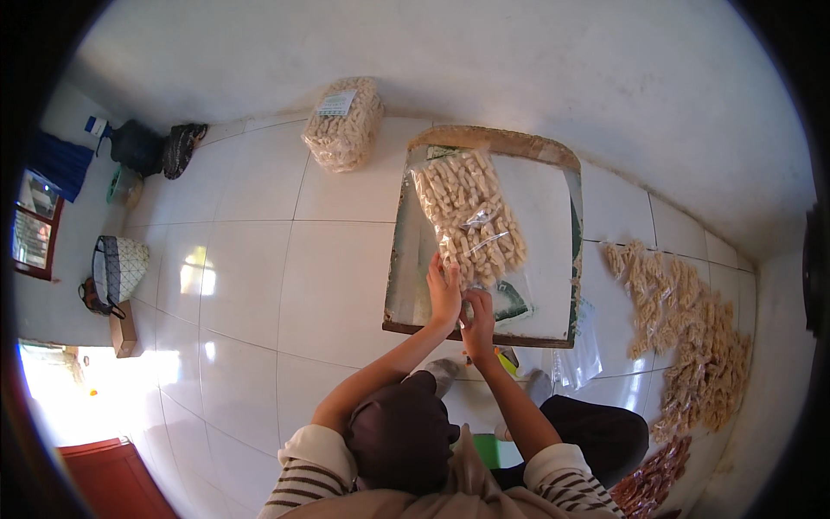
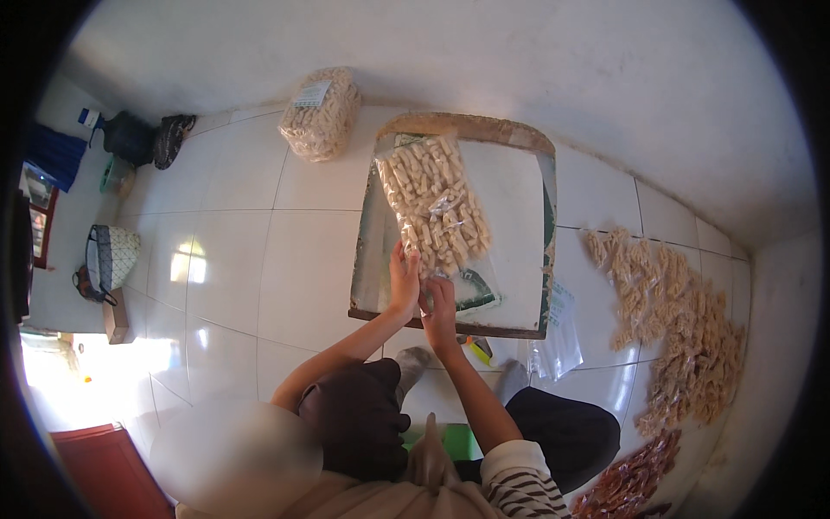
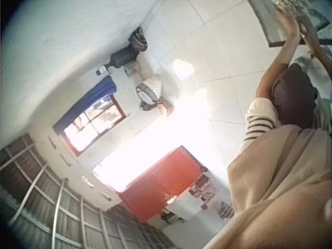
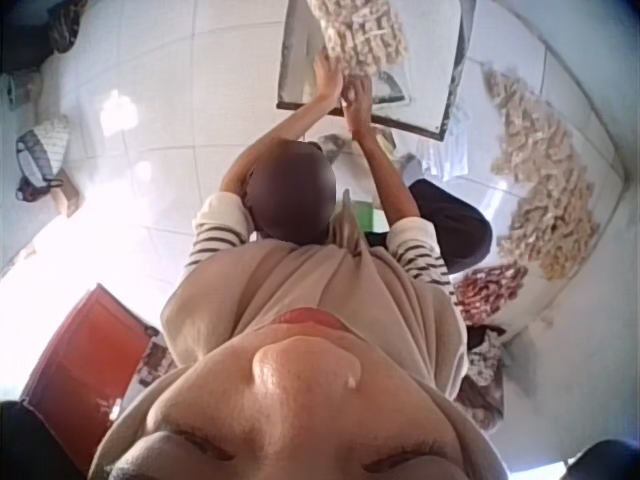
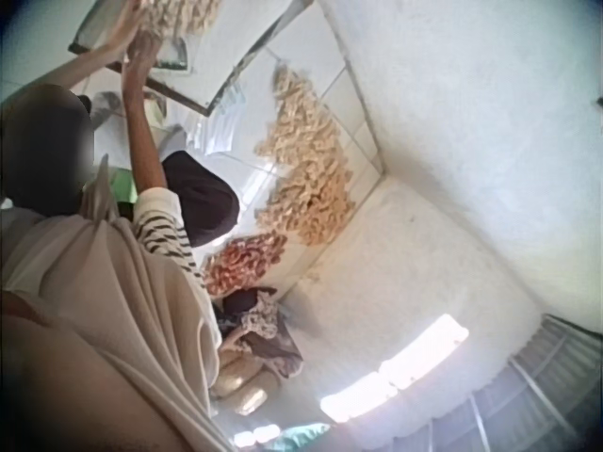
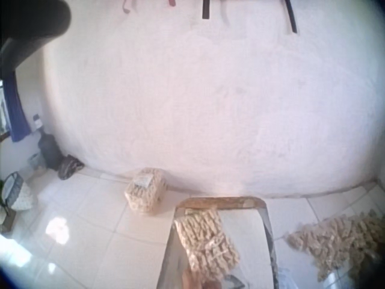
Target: The person places food items into a plastic bag, adds a label, and then uses a sealer to close the bag.
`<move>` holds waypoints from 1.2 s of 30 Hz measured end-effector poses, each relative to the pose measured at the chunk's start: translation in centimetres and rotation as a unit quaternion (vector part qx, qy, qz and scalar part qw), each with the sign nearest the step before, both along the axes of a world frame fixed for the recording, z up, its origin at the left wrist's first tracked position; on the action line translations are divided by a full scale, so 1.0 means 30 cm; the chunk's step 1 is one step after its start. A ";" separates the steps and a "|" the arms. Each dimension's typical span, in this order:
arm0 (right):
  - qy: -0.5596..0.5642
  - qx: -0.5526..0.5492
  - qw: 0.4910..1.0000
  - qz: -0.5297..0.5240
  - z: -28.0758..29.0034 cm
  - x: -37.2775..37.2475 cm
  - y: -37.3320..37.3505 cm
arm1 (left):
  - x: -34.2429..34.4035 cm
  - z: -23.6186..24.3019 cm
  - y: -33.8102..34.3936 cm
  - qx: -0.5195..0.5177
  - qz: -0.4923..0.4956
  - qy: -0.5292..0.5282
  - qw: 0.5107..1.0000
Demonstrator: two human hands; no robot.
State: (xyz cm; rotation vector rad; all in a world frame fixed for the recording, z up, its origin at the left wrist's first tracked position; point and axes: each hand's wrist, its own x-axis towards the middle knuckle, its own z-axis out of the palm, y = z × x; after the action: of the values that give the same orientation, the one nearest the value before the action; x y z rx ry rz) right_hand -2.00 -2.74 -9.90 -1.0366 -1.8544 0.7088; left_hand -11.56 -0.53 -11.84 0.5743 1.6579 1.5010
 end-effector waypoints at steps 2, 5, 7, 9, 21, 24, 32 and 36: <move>0.027 -0.032 0.999 -0.004 0.001 -0.014 -0.009 | -0.001 0.001 -0.010 -0.032 -0.007 0.007 0.999; 0.005 -0.074 0.997 -0.019 -0.027 -0.014 0.003 | 0.040 0.087 -0.015 -0.064 -0.030 -0.022 0.997; 0.010 -0.083 0.996 0.021 -0.021 -0.043 0.024 | 0.048 0.099 -0.032 -0.075 -0.033 0.001 0.997; 0.004 -0.112 0.992 0.058 -0.019 -0.056 0.056 | 0.055 0.076 -0.041 -0.082 -0.037 0.075 0.993; 0.112 -0.161 0.965 -0.177 0.042 0.047 -0.004 | -0.073 0.132 0.114 -0.105 -0.019 0.169 0.980; 0.092 -0.134 0.970 -0.178 0.004 0.044 0.035 | -0.080 0.154 0.158 -0.138 -0.054 0.192 0.970; 0.017 -0.025 0.993 -0.115 0.017 -0.001 0.093 | -0.115 0.154 0.136 -0.078 -0.118 0.014 0.990; 0.024 -0.086 0.989 -0.115 0.021 0.023 0.142 | -0.119 0.195 0.140 -0.063 -0.192 -0.084 0.976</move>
State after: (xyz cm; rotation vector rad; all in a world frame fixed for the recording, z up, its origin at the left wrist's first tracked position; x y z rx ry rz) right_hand -1.31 1.51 -9.29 -1.3087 -1.6219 0.7575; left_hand -15.12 3.68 -6.00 0.6386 1.4052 1.1234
